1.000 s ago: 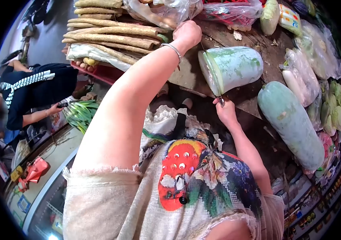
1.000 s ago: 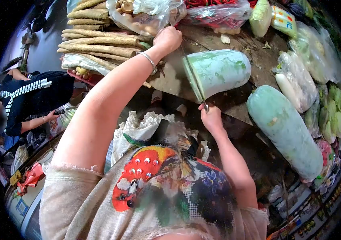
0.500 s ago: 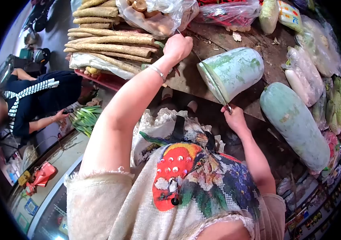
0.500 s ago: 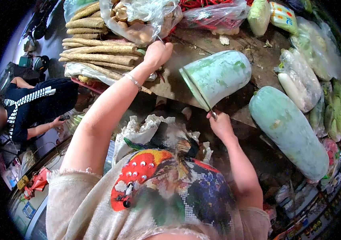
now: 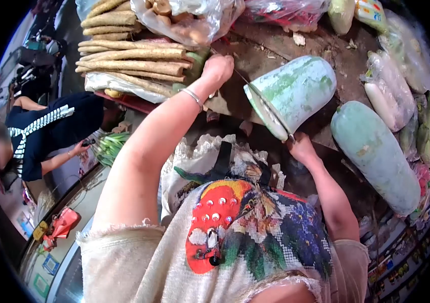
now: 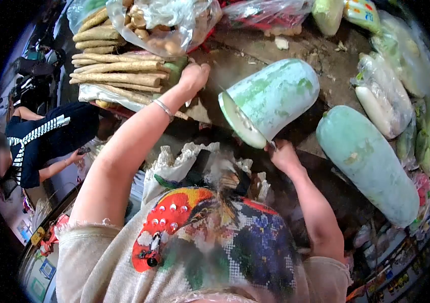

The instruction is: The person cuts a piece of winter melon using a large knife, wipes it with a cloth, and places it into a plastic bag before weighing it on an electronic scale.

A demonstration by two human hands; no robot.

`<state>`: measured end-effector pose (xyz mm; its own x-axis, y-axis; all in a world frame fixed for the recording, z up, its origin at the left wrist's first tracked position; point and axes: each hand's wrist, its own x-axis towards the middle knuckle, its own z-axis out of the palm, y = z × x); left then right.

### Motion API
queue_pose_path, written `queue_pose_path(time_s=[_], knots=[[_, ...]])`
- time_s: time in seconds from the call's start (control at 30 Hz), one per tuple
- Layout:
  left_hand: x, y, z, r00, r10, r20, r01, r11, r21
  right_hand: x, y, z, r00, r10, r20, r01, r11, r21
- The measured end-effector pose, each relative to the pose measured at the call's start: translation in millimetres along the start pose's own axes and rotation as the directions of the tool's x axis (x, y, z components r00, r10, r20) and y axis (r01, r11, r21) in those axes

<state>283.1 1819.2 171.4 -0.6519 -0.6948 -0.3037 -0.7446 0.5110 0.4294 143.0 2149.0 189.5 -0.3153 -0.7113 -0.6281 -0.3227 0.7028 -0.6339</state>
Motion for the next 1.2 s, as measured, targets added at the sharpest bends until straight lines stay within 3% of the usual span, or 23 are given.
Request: queue_pose_path(time_s=[0.07,0.1,0.13,0.2,0.23,0.27,0.3,0.33,0.37,0.4,0.43,0.53,0.6,0.67,0.73,0.77,0.8,0.87,0.9,0.97,1.03,1.1,1.2], knots=[[11.6,-9.6,11.0,0.983,0.046,0.178,-0.07,0.989,0.13,-0.3,-2.1,-2.7,0.999,0.032,0.041,-0.034,0.999,0.026],[8.6,9.3,-5.3,0.891,-0.337,0.303,0.422,0.861,-0.284,-3.6,-13.0,-6.7,0.999,0.024,0.037,-0.025,1.0,0.019],[7.9,9.8,-4.3,0.895,-0.329,0.303,0.414,0.865,-0.283,-2.1,-13.0,-6.9,0.999,0.026,0.028,-0.027,0.999,0.022],[4.0,3.3,1.4,0.993,-0.099,0.068,0.105,0.991,-0.084,-1.1,-11.8,-4.6,0.994,0.091,0.054,-0.092,0.996,0.012],[4.0,2.0,6.6,0.99,-0.128,0.055,0.135,0.978,-0.157,-1.3,-4.9,-0.2,0.994,0.092,0.056,-0.093,0.996,0.011],[5.1,-3.9,16.5,0.99,-0.127,0.053,0.134,0.978,-0.159,-1.6,5.8,5.1,0.997,0.051,0.052,-0.051,0.999,-0.005],[15.9,-12.8,28.0,0.99,-0.019,0.139,0.014,0.999,0.037,3.7,7.9,3.5,0.999,-0.002,0.035,0.003,1.0,-0.024],[27.5,-19.3,34.4,0.969,0.072,0.236,-0.127,0.966,0.226,4.1,0.8,1.3,0.994,0.091,0.062,-0.091,0.996,0.007],[30.7,-25.2,36.6,0.963,0.093,0.252,-0.15,0.964,0.219,1.1,-0.8,3.6,0.994,0.102,0.039,-0.102,0.995,-0.001],[23.6,-17.8,27.4,0.976,-0.072,0.206,0.078,0.997,-0.021,2.2,0.9,6.3,0.994,0.108,0.013,-0.108,0.994,-0.011],[16.2,-10.4,18.2,0.96,-0.235,0.155,0.271,0.92,-0.282,1.1,3.3,7.0,1.0,0.028,-0.009,-0.029,0.999,-0.038],[-19.0,6.2,-15.7,0.876,-0.328,0.353,0.48,0.663,-0.575,0.9,3.3,12.5,0.994,0.092,-0.058,-0.089,0.994,0.065],[-61.1,27.6,-44.7,0.862,-0.239,0.447,0.497,0.574,-0.65,1.7,7.8,12.7,0.998,0.052,-0.046,-0.051,0.999,0.009],[-105.9,53.5,-52.2,0.899,-0.246,0.363,0.437,0.562,-0.702,1.3,10.5,12.5,0.999,0.009,-0.044,-0.011,0.999,-0.052],[-141.6,70.9,-49.7,0.942,-0.161,0.293,0.317,0.71,-0.628,-0.9,8.8,14.1,0.991,-0.069,-0.119,0.05,0.987,-0.155],[-152.9,82.4,-44.5,0.955,-0.142,0.261,0.289,0.642,-0.71,-3.2,2.1,14.9,0.988,0.045,-0.147,-0.045,0.999,0.007],[-159.6,91.7,-39.4,0.966,-0.124,0.228,0.257,0.568,-0.782,-1.7,-0.4,15.3,0.988,0.029,-0.152,-0.029,1.0,0.003],[-164.2,91.2,-19.6,0.968,-0.14,0.206,0.249,0.509,-0.824,-1.7,-2.3,16.5,0.968,0.216,-0.131,-0.208,0.975,0.073],[-166.3,89.7,-12.3,0.968,-0.153,0.201,0.249,0.446,-0.86,-3.4,-5.4,14.5,0.969,0.206,-0.137,-0.197,0.978,0.073],[-179.3,79.6,-3.0,0.961,-0.167,0.218,0.266,0.36,-0.894,-9.6,-13.1,8.4,0.979,-0.125,-0.159,0.097,0.981,-0.17],[-189.1,61.7,16.7,0.953,-0.188,0.238,0.276,0.213,-0.937,-16.3,-20.2,0.9,0.978,-0.142,-0.155,0.115,0.978,-0.171],[-196.4,47.2,31.4,0.932,-0.222,0.287,0.334,0.219,-0.917,-34.7,-37.6,-7.0,0.984,-0.091,-0.153,0.084,0.995,-0.047],[-204.2,48.3,30.9,0.923,-0.241,0.301,0.353,0.216,-0.91,-52.0,-57.7,-18.2,0.981,-0.076,-0.177,0.061,0.994,-0.089]])
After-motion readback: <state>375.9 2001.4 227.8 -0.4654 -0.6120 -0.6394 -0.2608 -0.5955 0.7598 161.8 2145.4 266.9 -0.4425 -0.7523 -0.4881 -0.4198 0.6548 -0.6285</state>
